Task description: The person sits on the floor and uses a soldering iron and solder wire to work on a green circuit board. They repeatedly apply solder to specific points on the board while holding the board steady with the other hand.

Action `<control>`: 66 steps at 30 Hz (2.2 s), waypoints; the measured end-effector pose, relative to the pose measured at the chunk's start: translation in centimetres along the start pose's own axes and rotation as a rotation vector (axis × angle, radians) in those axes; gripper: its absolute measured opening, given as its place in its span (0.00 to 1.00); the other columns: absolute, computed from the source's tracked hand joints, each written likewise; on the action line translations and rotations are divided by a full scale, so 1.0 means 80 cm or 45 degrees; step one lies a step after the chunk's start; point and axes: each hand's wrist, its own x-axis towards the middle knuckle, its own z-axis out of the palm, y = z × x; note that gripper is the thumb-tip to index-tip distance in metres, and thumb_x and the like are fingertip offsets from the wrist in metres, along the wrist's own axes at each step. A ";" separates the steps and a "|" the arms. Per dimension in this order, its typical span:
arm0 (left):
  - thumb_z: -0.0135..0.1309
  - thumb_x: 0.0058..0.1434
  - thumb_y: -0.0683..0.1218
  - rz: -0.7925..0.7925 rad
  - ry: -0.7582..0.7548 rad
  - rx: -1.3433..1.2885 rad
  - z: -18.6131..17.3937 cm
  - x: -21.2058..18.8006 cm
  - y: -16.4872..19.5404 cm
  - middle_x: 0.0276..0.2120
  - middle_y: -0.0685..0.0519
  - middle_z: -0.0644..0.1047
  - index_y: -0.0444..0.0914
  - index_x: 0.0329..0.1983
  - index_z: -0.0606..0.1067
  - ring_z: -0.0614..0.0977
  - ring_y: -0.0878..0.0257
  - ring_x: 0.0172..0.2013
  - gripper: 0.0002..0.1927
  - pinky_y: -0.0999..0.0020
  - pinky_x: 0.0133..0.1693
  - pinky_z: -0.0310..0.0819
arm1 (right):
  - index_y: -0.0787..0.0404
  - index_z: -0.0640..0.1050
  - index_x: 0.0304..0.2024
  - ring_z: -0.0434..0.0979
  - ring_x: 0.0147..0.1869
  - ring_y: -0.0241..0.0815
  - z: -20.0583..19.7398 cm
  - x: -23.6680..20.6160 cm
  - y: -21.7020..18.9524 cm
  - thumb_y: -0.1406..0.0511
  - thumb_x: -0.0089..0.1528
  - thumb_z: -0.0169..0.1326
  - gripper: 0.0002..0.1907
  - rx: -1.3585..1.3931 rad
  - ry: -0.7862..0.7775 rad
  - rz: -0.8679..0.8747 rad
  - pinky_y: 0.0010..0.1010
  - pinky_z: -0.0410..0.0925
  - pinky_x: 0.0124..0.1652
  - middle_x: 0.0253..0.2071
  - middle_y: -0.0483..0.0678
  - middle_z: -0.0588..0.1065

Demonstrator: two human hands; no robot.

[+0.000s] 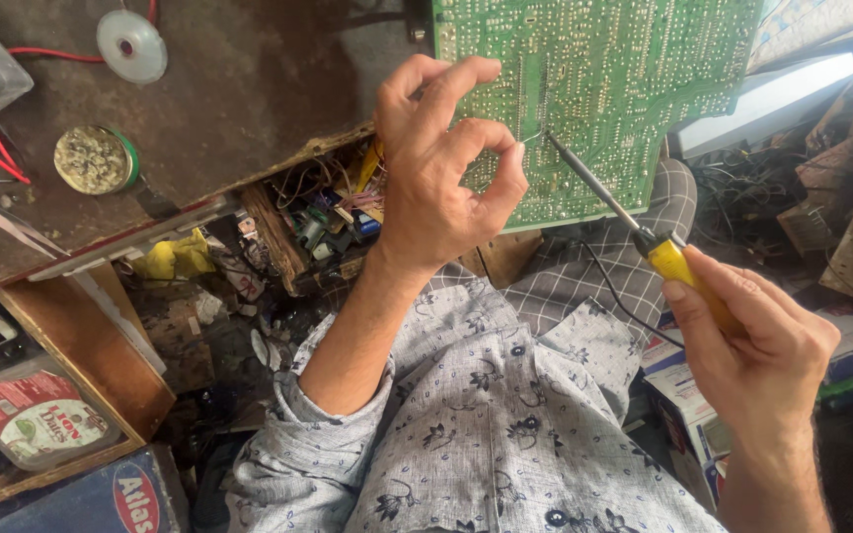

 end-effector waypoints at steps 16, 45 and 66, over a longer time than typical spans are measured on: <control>0.64 0.59 0.44 0.005 -0.006 0.007 0.004 -0.004 -0.005 0.62 0.53 0.73 0.42 0.32 0.78 0.66 0.52 0.63 0.05 0.55 0.65 0.57 | 0.69 0.80 0.51 0.79 0.36 0.35 -0.007 0.011 -0.007 0.74 0.62 0.63 0.15 -0.084 -0.044 -0.006 0.22 0.71 0.31 0.43 0.58 0.81; 0.65 0.59 0.44 0.009 0.003 0.013 0.006 -0.005 -0.009 0.62 0.53 0.73 0.42 0.32 0.79 0.64 0.53 0.63 0.05 0.55 0.65 0.56 | 0.69 0.80 0.52 0.81 0.39 0.38 -0.013 0.022 -0.009 0.75 0.62 0.63 0.14 -0.087 -0.091 -0.084 0.23 0.73 0.34 0.44 0.58 0.80; 0.63 0.62 0.45 -0.020 0.033 -0.036 0.014 -0.009 -0.017 0.61 0.54 0.74 0.43 0.33 0.78 0.65 0.55 0.63 0.05 0.57 0.66 0.57 | 0.70 0.80 0.53 0.80 0.40 0.37 -0.021 0.019 -0.002 0.76 0.64 0.63 0.15 -0.068 -0.084 -0.195 0.22 0.72 0.36 0.46 0.58 0.80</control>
